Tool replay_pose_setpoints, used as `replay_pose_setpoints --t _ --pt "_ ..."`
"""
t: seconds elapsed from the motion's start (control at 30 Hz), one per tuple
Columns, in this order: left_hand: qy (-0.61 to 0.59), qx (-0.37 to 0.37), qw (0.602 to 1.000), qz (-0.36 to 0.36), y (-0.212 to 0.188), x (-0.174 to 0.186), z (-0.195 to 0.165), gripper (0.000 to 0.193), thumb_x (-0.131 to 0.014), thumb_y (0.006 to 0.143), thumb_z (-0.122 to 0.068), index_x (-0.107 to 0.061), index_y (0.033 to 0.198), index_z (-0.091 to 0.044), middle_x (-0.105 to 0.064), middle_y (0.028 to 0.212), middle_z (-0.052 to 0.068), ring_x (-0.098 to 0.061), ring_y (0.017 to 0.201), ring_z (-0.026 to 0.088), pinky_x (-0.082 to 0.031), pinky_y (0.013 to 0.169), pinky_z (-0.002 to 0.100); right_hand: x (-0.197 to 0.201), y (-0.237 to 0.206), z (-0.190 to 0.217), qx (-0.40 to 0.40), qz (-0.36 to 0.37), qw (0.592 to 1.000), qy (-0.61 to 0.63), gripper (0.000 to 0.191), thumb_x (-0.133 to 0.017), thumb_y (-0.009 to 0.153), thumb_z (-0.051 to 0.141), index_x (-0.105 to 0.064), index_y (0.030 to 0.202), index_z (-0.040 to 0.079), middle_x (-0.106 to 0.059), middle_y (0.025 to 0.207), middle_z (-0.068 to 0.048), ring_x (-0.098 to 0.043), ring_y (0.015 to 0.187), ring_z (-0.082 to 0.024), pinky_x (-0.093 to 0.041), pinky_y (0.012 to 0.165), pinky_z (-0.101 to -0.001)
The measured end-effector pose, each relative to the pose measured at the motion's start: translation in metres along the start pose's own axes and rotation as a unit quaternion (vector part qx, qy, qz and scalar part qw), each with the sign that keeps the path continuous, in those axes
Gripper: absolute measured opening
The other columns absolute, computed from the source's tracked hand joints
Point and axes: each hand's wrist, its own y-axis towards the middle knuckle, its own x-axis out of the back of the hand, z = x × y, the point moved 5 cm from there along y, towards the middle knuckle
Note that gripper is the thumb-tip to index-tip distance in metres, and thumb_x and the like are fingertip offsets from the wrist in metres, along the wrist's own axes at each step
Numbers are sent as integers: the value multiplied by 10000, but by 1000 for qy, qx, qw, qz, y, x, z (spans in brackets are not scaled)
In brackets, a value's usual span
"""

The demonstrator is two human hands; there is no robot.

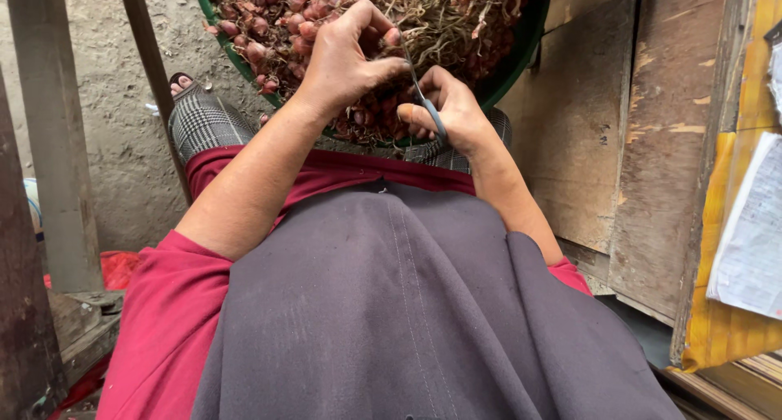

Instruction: The person sits on a low seat and trims dried roots and stems off harvested shallots using scissors, one bulb at a time, taking them from a large green basin piled with untrimmed shallots and dropping trimmed bulbs back into the pile.

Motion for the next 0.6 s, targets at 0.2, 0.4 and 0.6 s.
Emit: replay_pose_setpoints --t 0.2,0.4,0.6 --pt "-40 60 997 -3 -3 1 7 166 -797 979 -111 -660 1046 -47 -706 906 -19 -637 840 24 -530 751 198 0 0 6 10 6 999 46 463 -869 829 275 -550 1073 47 -682 724 -42 -639 595 -79 -465 504 -193" --pt "-64 -21 997 22 -10 -2 1 171 -764 944 -5 -640 1060 -24 -693 1002 15 -657 983 71 -543 902 235 5 2 4 29 -17 998 47 480 -914 808 241 -563 1049 19 -663 711 -46 -614 562 -95 -455 485 -211" --pt "-133 34 990 -42 14 17 10 110 -600 949 -18 -634 1052 -39 -669 1024 32 -662 963 129 -581 879 288 16 -1 2 75 -47 993 84 474 -882 821 198 -539 1096 24 -663 794 -43 -658 622 -104 -553 556 -230"
